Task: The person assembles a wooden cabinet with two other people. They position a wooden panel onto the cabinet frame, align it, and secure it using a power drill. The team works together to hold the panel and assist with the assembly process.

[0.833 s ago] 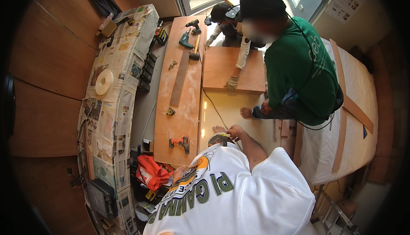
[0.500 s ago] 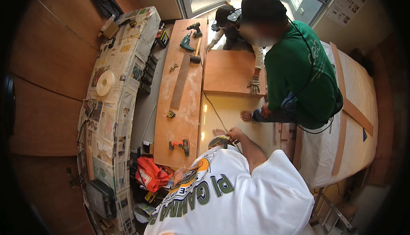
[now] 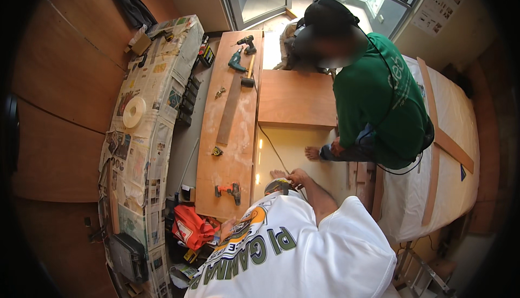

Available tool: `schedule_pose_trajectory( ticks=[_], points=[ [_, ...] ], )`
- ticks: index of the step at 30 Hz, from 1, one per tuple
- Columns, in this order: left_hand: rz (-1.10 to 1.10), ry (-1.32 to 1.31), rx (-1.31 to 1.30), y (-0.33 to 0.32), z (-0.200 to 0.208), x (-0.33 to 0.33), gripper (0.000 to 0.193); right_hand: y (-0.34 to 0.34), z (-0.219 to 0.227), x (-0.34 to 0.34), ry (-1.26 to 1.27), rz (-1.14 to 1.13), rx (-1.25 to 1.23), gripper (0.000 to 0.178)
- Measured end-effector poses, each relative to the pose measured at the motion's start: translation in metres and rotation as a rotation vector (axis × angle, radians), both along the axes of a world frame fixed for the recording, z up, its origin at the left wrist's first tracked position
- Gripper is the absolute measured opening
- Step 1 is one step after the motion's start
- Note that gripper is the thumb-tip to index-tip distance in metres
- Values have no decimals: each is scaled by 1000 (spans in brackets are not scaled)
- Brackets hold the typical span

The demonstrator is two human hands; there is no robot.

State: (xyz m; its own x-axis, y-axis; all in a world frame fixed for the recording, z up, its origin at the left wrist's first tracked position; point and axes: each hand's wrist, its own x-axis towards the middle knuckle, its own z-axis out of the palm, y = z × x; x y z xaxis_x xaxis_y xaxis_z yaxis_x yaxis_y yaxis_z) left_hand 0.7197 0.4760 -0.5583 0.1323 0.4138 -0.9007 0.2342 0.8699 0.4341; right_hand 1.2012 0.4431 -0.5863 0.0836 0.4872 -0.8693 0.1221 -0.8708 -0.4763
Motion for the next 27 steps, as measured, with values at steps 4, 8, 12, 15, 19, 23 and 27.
schedule_pose_trajectory(
  ticks=[4, 8, 12, 15, 19, 23, 27],
  points=[
    [27, 6, -22, 1, -2, -1, 64, 5, 6, -3, -5, -11, -12, 45],
    [91, -55, -17, -4, -23, -13, 64, 11, 16, -10, -19, -27, -24, 46],
    [84, -102, 10, -5, -39, -21, 62, 13, 12, -7, -7, 14, -6, 46],
    [100, -139, -19, -6, -32, -17, 60, 8, 8, -3, -16, 39, 9, 47],
    [115, -158, -88, -4, -22, -11, 59, 8, 22, -6, -20, -75, -56, 48],
    [91, -100, -56, -3, -41, -23, 58, 22, 49, -16, -20, -100, -75, 48],
    [55, -85, -42, -2, -39, -16, 56, 16, 49, -12, -31, -112, -94, 49]
  ],
)
